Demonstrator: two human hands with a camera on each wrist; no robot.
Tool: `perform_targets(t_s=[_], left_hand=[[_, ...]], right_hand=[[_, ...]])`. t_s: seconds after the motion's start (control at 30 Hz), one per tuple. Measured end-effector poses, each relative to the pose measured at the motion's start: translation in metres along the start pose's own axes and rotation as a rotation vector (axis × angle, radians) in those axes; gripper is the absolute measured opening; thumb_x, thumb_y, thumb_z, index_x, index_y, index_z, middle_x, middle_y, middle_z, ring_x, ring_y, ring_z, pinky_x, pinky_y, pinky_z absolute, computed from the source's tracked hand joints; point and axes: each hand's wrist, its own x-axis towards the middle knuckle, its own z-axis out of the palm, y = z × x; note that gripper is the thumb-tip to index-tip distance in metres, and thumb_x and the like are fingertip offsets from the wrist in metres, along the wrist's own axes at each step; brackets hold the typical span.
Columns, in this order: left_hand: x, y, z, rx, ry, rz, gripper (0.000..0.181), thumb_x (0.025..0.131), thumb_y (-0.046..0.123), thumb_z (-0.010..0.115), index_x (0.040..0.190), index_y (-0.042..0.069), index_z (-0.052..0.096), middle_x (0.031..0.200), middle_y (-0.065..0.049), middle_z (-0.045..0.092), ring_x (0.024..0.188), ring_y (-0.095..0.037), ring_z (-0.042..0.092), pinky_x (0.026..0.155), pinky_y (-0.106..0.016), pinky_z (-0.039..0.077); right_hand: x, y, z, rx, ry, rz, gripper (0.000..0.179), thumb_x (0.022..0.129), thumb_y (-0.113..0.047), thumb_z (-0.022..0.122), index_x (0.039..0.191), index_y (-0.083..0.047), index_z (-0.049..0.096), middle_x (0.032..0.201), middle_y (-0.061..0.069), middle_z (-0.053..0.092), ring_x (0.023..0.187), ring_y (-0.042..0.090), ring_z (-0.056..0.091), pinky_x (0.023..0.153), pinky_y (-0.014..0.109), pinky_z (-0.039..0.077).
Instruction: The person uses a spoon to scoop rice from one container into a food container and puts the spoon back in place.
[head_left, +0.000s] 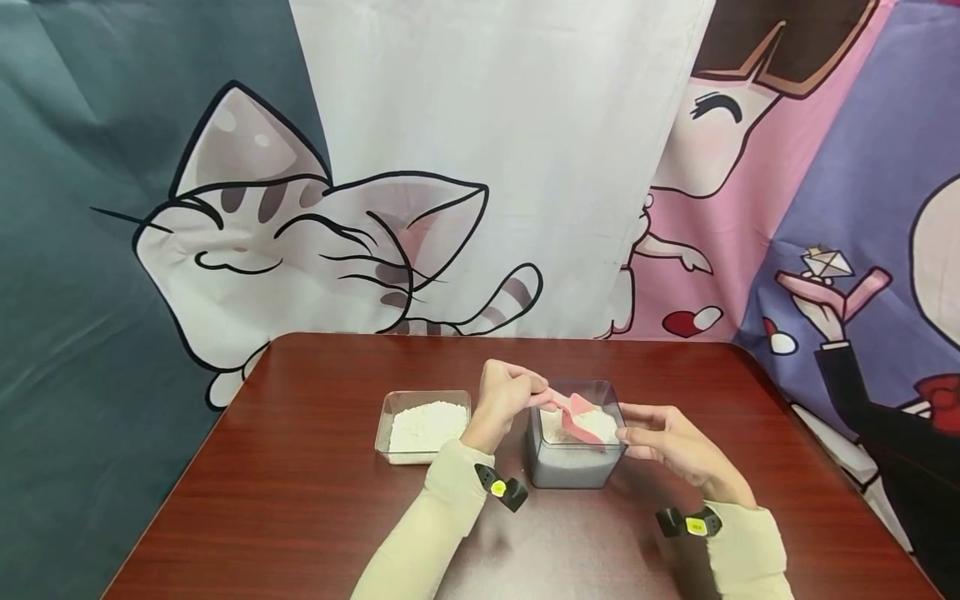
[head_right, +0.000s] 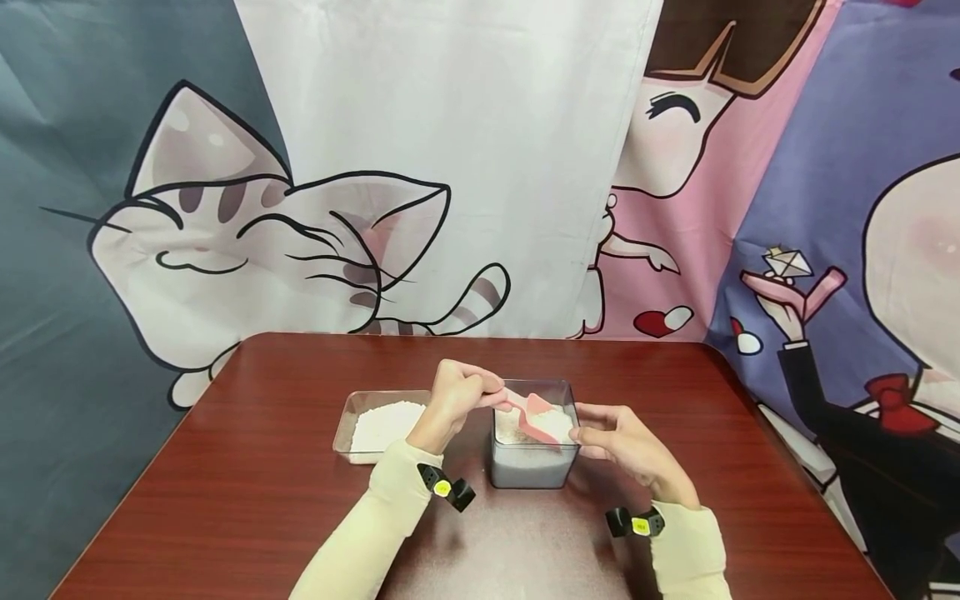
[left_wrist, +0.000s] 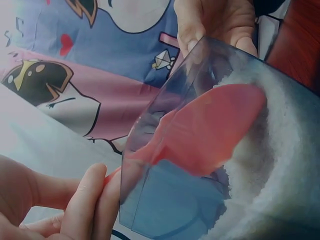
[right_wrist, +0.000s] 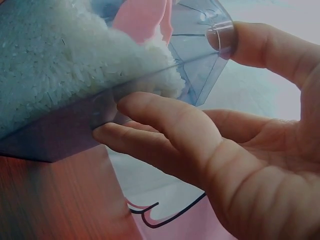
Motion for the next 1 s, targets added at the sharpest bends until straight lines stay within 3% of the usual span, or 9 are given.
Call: perform_targets(t_s=[0.3,0.63,0.83,1.0], left_hand=[[-0.001,-0.004,-0.007,-0.092,-0.023,-0.003,0.012,0.074,-0.011,0.06,0.084,-0.016,0.066,0.075,-0.02,0.065,0.057,-0.024,0.067,0.065,-0.03,0.058],[0.001,-0.008,-0.017,-0.212,-0.044,0.002,0.015,0.075,-0.014,0.058,0.088,-0.019,0.064,0.078,-0.024,0.065,0.06,-0.026,0.067,0.068,-0.031,0.058],[-0.001,-0.012,-0.023,-0.322,-0.042,0.0,0.017,0.075,-0.014,0.059,0.092,-0.018,0.063,0.085,-0.026,0.064,0.067,-0.028,0.068,0.072,-0.032,0.057],[-0.004,-0.017,-0.028,-0.436,-0.048,0.032,0.02,0.075,-0.019,0.056,0.094,-0.022,0.059,0.086,-0.028,0.061,0.068,-0.03,0.067,0.074,-0.041,0.056]], right_hand=[[0.001,0.0,0.001,-0.005,0.013,0.036,0.061,0.089,-0.007,0.058,0.136,0.015,0.026,0.119,0.016,0.057,0.097,0.017,0.063,0.085,0.035,0.052],[0.002,0.004,-0.001,0.049,-0.017,-0.023,0.06,0.089,-0.001,0.054,0.133,0.022,0.021,0.111,0.007,0.061,0.095,0.018,0.063,0.083,0.035,0.053],[0.001,0.002,0.0,0.055,-0.018,-0.016,0.06,0.089,-0.001,0.054,0.133,0.022,0.021,0.114,0.008,0.06,0.099,0.021,0.062,0.084,0.036,0.053],[0.001,0.002,0.0,0.073,-0.033,-0.024,0.058,0.089,0.001,0.052,0.132,0.023,0.02,0.114,0.011,0.061,0.1,0.022,0.062,0.084,0.035,0.053]])
